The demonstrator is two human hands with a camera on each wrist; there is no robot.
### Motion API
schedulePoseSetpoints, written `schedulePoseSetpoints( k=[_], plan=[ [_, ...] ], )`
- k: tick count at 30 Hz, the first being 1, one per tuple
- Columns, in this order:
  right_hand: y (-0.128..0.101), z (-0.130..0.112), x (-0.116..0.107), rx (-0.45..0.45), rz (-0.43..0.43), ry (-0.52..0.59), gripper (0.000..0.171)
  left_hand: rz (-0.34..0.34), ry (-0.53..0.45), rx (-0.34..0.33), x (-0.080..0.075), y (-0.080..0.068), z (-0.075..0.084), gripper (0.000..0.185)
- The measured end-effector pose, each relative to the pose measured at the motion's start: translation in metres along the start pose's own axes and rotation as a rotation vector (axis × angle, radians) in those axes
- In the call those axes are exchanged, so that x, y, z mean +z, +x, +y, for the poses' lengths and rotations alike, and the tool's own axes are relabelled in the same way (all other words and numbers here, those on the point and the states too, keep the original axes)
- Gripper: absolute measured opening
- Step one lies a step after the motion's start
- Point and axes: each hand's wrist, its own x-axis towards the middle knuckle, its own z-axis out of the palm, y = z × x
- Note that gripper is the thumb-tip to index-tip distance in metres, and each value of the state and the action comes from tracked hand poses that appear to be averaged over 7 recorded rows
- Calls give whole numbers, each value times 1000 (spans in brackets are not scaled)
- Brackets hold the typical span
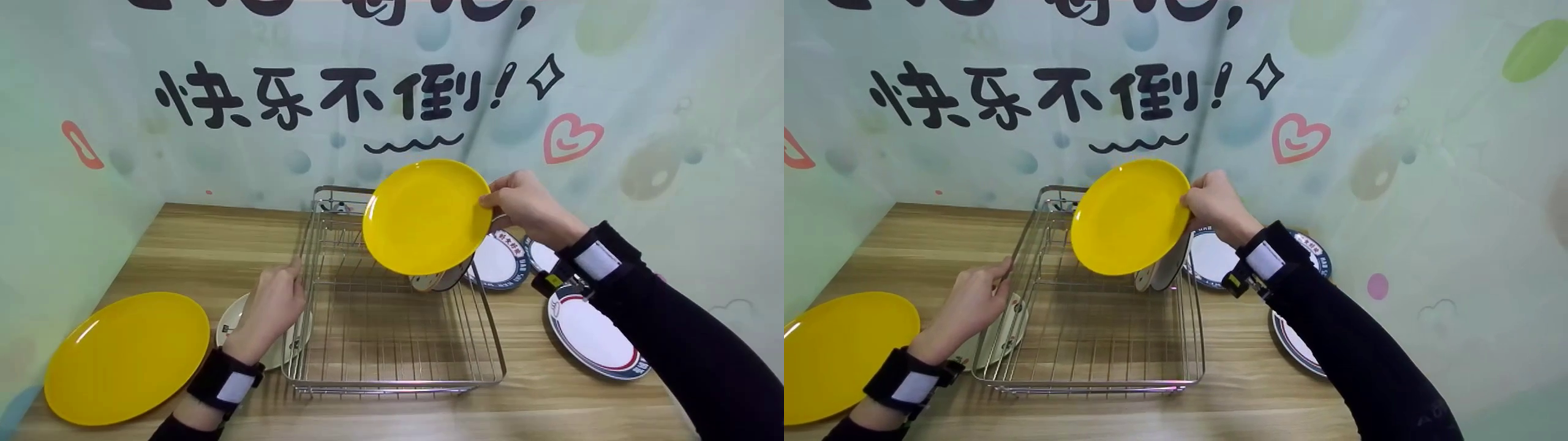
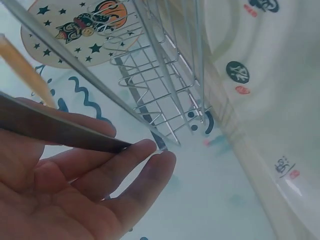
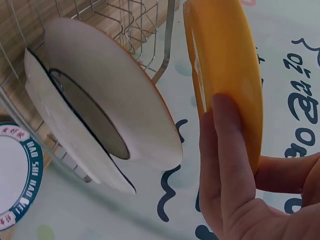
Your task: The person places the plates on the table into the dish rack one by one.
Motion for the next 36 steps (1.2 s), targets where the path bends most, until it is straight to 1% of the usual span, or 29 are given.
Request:
schedulePoseSetpoints(
  k=[6,10,15,19,23,26,31,33,36],
  plan=[
    [2,-3,-3,-9,-24,-102,28,22,10,22,1,0,-1,46],
    [4,-10,-5,-30,-18,-168,27,44,12,32,3,-1,-1,46],
    [9,-20,-6,-71,-1,-225,27,37,10,-6,5,-2,0,48],
    [14,-29,-4,-118,49,-331,27,22,23,-24,6,-2,2,49],
    [19,-37,0,-174,133,-495,24,12,21,-35,6,-2,4,50],
    [24,-42,7,-218,182,-605,21,22,20,-34,7,-2,5,50],
    [33,-48,19,-252,227,-718,13,43,34,-13,10,-2,4,47],
    [37,-49,24,-258,240,-762,13,45,33,-15,10,-2,4,47],
    [43,-49,34,-289,251,-832,13,45,24,-26,10,-3,5,48]
  ],
)
